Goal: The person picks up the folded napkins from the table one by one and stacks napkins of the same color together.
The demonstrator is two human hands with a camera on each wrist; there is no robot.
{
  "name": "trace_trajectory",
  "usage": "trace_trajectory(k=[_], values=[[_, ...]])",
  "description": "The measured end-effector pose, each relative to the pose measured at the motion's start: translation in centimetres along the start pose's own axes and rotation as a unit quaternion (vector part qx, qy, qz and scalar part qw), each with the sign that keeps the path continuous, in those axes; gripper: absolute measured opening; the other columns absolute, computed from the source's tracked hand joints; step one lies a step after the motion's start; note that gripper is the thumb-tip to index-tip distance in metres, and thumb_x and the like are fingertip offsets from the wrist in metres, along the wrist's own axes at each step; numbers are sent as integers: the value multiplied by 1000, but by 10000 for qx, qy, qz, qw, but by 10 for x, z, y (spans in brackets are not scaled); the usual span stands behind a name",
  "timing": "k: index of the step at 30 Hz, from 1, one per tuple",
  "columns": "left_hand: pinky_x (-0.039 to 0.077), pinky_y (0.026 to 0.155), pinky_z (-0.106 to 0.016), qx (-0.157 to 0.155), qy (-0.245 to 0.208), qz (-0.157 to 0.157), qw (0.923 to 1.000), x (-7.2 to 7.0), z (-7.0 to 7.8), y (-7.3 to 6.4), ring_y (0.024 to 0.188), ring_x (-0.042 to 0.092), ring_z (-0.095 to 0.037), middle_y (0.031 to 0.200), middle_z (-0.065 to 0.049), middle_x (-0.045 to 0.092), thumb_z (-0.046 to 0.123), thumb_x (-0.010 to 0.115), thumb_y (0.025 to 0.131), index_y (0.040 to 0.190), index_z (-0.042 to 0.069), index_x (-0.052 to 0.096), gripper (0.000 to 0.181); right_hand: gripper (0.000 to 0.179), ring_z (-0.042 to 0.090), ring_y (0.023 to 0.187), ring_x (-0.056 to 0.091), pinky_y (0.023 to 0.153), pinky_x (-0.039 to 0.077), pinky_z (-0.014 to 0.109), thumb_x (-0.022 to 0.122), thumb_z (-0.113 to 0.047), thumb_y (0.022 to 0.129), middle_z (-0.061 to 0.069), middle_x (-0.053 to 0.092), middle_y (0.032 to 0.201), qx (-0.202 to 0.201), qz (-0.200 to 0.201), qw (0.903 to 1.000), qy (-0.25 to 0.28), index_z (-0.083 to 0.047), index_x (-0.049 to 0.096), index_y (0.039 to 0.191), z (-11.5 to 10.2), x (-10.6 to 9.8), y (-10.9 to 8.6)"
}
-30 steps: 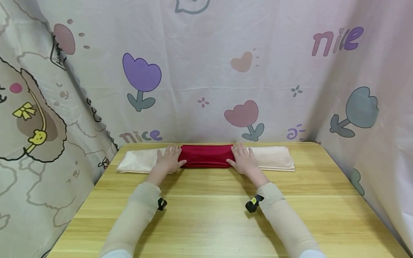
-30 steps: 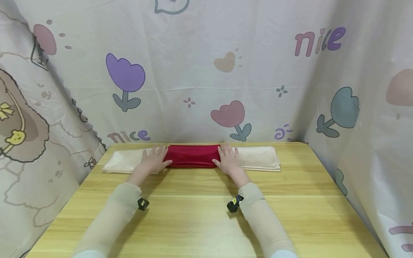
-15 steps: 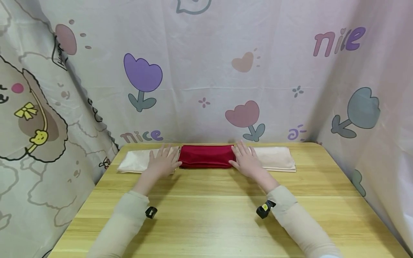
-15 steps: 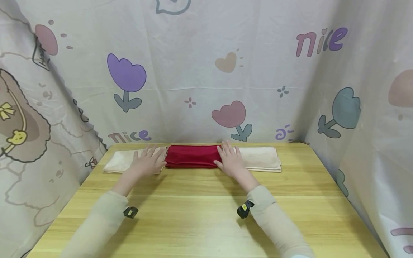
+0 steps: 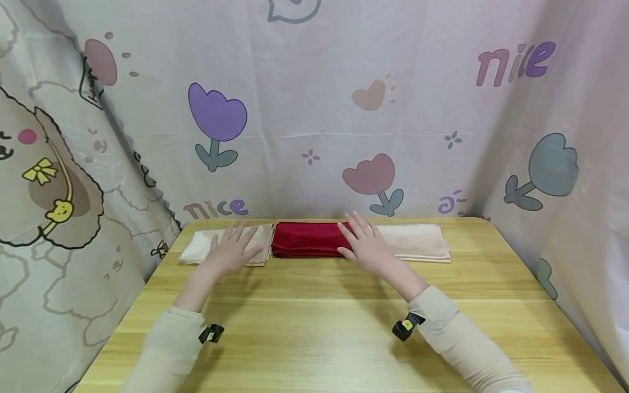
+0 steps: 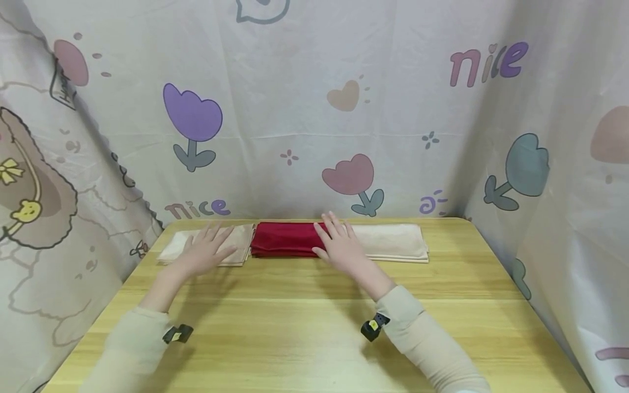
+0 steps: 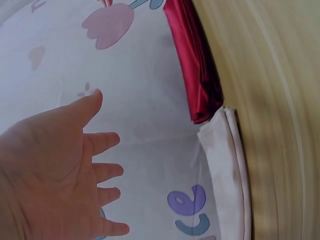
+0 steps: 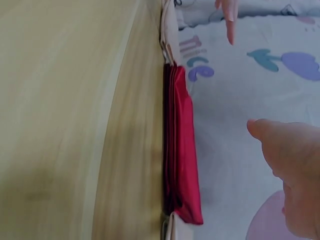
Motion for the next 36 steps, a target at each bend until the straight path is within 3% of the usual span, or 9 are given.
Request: trace_trajectory(k=[6,12,19,23,27,32,36], values=[[-1,106,-78,-40,-343,56,9994,-10,-12,-17,148,-4,-49,163,-23,2,60,32,100,157,17,17,73,64,33,152,11,121,13,56,48,-45,100,13,19,163,-334,178,9992,111,-13,33,153,-27,-7,4],[4,108,-75,110,-882,118,9960,-22,-24,-31,145,-2,-54,160,-30,4,54,32,102,156,9,18,72,64,31,153,8,121,12,55,47,-46,100,12,16,164,-450,161,9981,391,-16,31,154,-52,-6,13],[6,112,-70,346,-1746,140,9839,-33,-40,-41,144,3,-56,158,-34,6,44,31,105,155,-1,16,68,65,34,152,8,120,15,57,47,-45,100,14,16,163,-514,1,9934,1021,-18,26,155,-82,1,29],[9,113,-69,384,-2214,49,9744,-33,-48,-44,146,4,-52,160,-30,6,43,28,106,156,1,11,68,64,35,152,7,119,17,59,47,-41,101,15,16,163,-529,-69,9844,1676,-16,25,156,-95,8,38],[7,113,-69,303,-2646,-109,9638,-28,-57,-45,148,-1,-49,163,-23,0,47,26,106,157,8,5,68,62,34,153,4,119,15,60,46,-38,102,15,16,163,-344,-272,9650,2584,-17,24,156,-101,16,45],[2,111,-71,80,-2926,-209,9560,-23,-73,-46,147,-10,-48,163,-21,-4,51,23,105,158,11,1,69,62,29,153,4,122,12,53,44,-38,103,12,17,164,-95,-531,9223,3827,-16,21,156,-107,25,54],[-2,111,-71,-109,-3057,-219,9518,-20,-87,-47,147,-15,-47,162,-21,-10,52,22,104,157,11,-1,71,62,24,153,11,123,15,45,42,-41,103,6,21,163,76,-604,8907,4504,-17,21,157,-109,33,61]])
Point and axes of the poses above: each hand's wrist, its own y-axis towards the middle knuckle, its own x-axis out of the palm, z = x × y, the point moved 10 cm from there along y, towards the middle knuckle
